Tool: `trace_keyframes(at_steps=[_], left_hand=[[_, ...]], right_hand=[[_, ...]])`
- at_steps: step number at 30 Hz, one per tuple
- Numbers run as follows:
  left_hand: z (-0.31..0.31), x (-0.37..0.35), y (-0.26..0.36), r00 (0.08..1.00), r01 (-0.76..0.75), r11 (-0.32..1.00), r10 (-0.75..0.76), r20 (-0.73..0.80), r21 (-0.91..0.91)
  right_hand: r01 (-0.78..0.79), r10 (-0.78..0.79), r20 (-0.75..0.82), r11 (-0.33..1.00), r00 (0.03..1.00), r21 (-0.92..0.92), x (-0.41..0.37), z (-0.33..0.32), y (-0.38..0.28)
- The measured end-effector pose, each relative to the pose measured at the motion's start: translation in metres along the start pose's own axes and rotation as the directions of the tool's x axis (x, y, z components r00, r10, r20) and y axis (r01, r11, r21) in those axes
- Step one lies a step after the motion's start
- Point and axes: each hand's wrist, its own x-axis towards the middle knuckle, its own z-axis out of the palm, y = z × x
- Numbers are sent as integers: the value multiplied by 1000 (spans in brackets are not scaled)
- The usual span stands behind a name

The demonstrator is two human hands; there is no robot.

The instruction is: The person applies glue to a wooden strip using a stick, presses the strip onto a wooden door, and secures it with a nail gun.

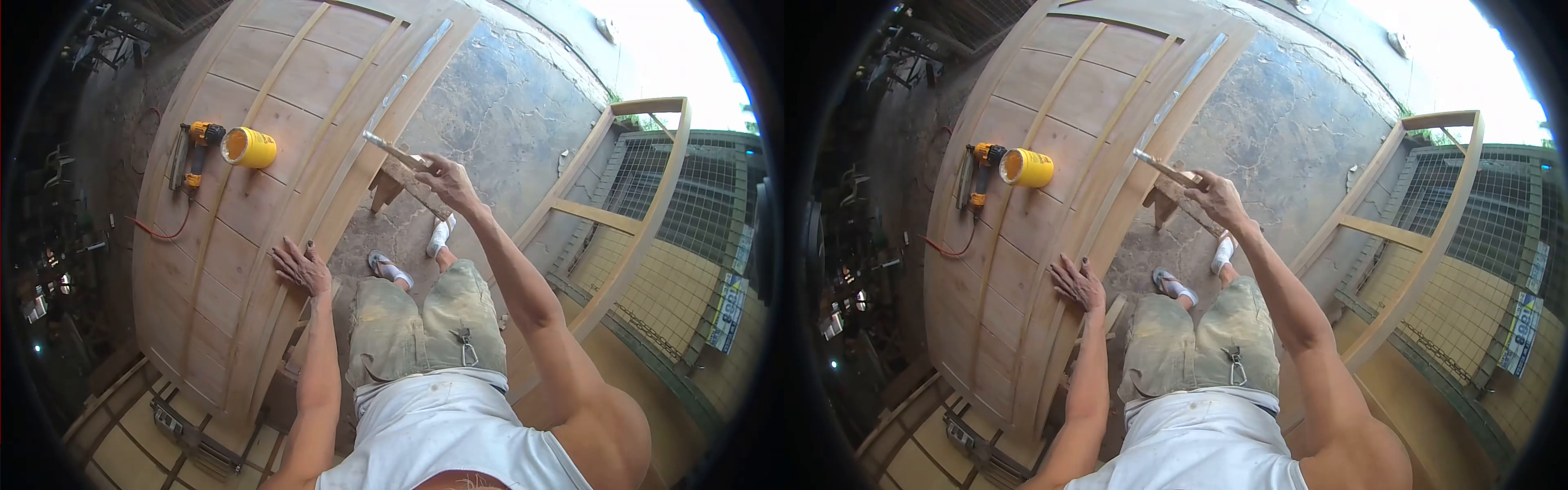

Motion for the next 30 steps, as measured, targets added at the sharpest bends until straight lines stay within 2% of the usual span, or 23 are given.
trace_keyframes(at_steps=[1,4,5,7,10,13,16,18,20,23,24,28,30], left_hand=[[-3,0,-1,1000,6,999,-5,19,-39],[-26,0,-13,996,-54,979,67,57,-198],[-35,-2,-17,992,-88,963,109,65,-256],[-42,-6,-43,981,-145,969,167,98,-200],[-47,-10,-90,966,-224,967,237,101,-121],[-43,-18,-122,956,-272,960,278,99,-68],[-35,-21,-132,949,-309,950,311,51,-40],[-30,-22,-133,947,-321,947,321,11,-25],[-30,-23,-131,947,-322,947,322,-15,-8],[-27,-23,-133,947,-321,947,321,-27,12],[-27,-23,-133,946,-322,947,322,-24,12],[-23,-22,-133,950,-308,951,307,-57,0],[-22,-22,-134,948,-311,951,310,-64,6]], right_hand=[[1,0,-60,1000,998,10,-4,3,-4],[197,-254,-230,950,940,-243,3,17,2],[172,-247,-243,940,938,-293,3,23,3],[113,-231,-273,915,934,-388,-1,37,2],[148,-302,-265,866,916,-478,-11,54,5],[175,-261,-246,930,933,-325,-28,70,8],[157,-182,-147,973,972,-170,-37,73,12],[133,-159,-167,978,973,-158,-35,65,10],[183,-218,-261,971,940,-153,-19,58,17],[140,-193,-301,972,934,-191,8,44,16],[129,-169,-270,978,948,-162,11,43,13],[296,-316,-182,946,931,-129,-4,59,22],[112,-111,-25,993,993,45,-27,58,14]])
